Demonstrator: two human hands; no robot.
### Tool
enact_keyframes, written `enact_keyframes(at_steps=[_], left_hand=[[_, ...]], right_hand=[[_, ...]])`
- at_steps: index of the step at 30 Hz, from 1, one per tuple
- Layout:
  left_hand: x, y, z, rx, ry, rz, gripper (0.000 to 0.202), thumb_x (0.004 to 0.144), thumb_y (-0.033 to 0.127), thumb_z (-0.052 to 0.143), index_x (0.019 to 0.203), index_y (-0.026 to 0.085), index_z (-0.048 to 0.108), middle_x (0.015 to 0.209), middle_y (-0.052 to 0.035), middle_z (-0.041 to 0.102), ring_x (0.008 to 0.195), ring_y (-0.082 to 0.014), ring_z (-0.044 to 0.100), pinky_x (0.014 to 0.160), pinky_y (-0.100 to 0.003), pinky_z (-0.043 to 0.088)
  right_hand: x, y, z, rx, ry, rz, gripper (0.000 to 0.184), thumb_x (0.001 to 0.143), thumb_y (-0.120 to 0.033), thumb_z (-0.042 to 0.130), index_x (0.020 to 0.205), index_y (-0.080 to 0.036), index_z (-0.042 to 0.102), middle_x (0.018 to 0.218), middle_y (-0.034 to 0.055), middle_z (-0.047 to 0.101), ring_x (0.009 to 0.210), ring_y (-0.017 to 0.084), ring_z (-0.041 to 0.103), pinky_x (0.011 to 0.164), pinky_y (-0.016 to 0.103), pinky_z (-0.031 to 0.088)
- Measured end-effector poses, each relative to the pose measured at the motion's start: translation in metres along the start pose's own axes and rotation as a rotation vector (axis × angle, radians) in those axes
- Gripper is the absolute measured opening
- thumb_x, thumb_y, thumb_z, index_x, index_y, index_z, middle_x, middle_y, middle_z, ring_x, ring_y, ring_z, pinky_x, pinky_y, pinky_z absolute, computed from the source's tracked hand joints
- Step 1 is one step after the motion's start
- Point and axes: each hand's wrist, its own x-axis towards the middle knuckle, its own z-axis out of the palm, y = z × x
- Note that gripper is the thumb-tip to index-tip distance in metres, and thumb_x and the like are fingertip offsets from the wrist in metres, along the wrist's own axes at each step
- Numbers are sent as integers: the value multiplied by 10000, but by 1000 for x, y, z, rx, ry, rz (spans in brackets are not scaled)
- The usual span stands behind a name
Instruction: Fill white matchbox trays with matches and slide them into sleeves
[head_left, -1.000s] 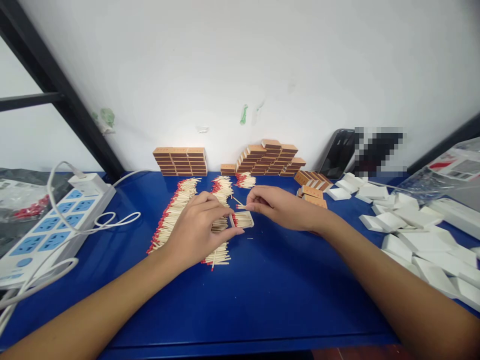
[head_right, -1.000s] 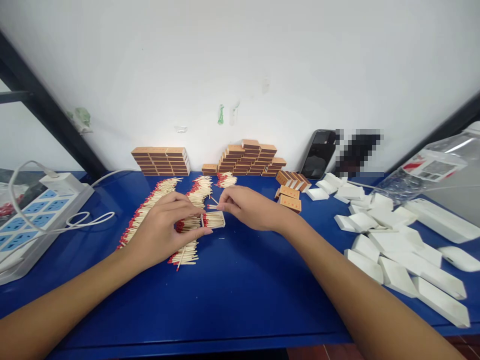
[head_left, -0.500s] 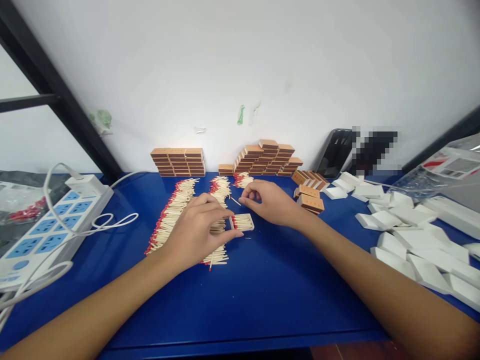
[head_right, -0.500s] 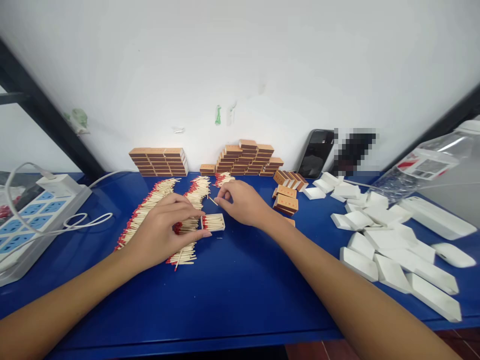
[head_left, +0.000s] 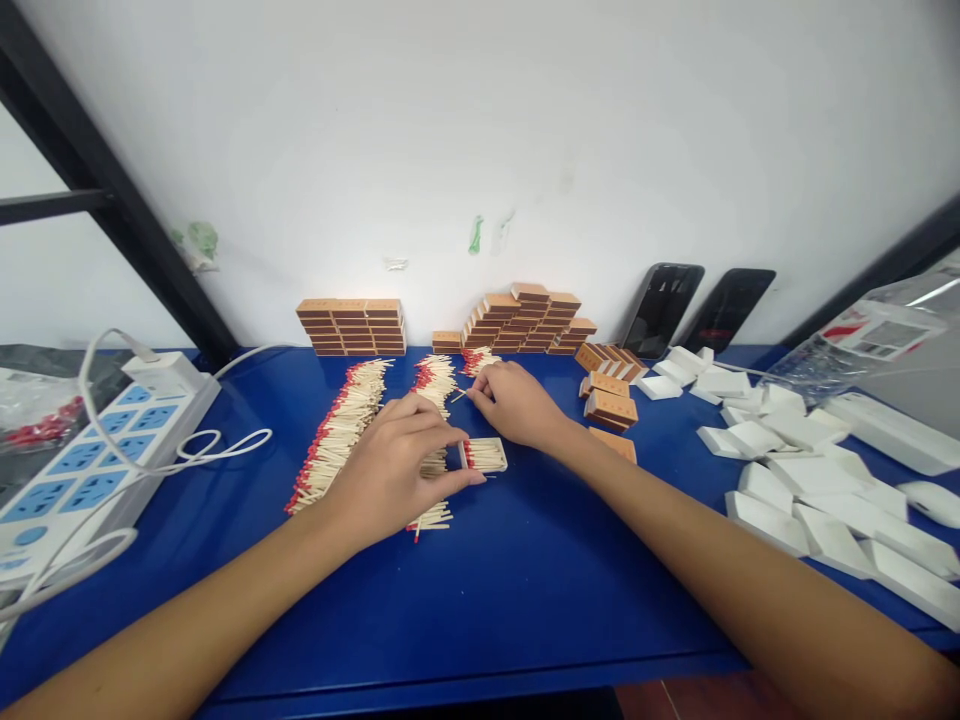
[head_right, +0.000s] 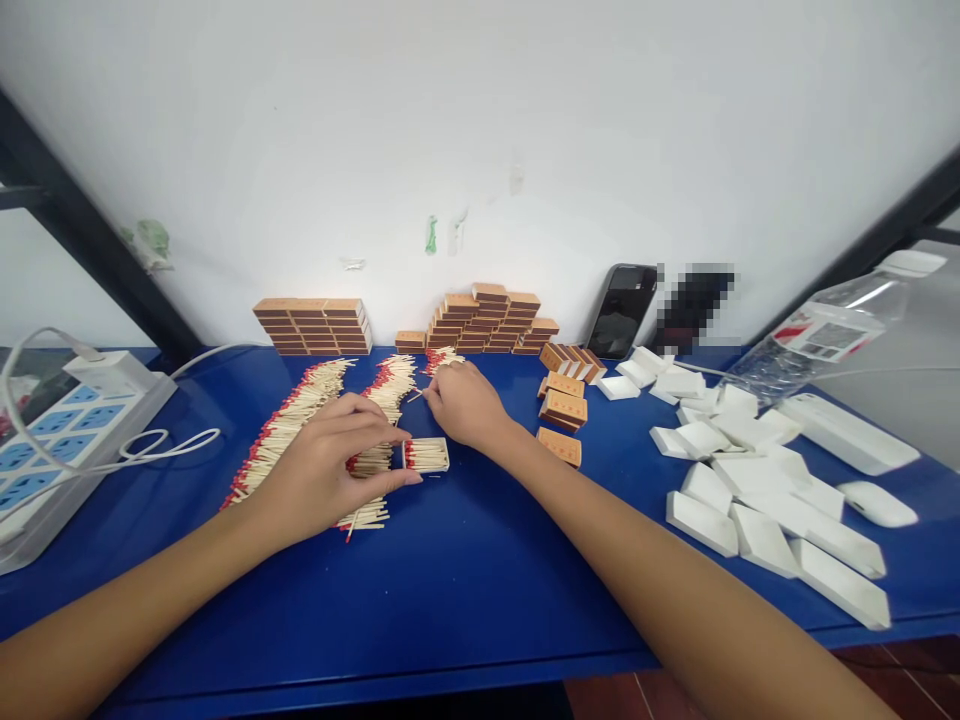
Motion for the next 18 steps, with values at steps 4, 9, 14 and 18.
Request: enact_keyframes(at_steps=[4,9,14,18], left_hand=[[-1,0,1,2,9,5,328,880,446,844,1091,201,787,855,-50,760,966,-263,643,892,-438,517],[-1,-1,1,6,4,12,333,893,450,830,1087,185,780,850,-51,756,953,-259,633,894,-440,513],[-1,-2,2,15,-11,8,327,896,461,828,1093,207,774,848,-43,756,985,-260,642,909,-437,504],[-2,-2,3,17,-15,8,339,902,472,820,1101,203,765,872,-44,761,1001,-260,642,912,-439,500]], right_hand=[[0,4,3,28,24,-72,29,978,-176,643,950,-182,642,919,72,702,895,220,591,850,332,414],[-1,11,3,54,-33,-138,29,993,-204,652,996,-176,647,897,47,659,881,205,559,856,321,396],[-6,18,-17,67,-179,-181,96,995,-165,612,912,-197,646,869,45,644,890,209,550,784,294,376],[-10,27,-31,61,-199,-196,122,992,-149,570,913,-202,647,934,66,654,894,214,559,775,296,390]])
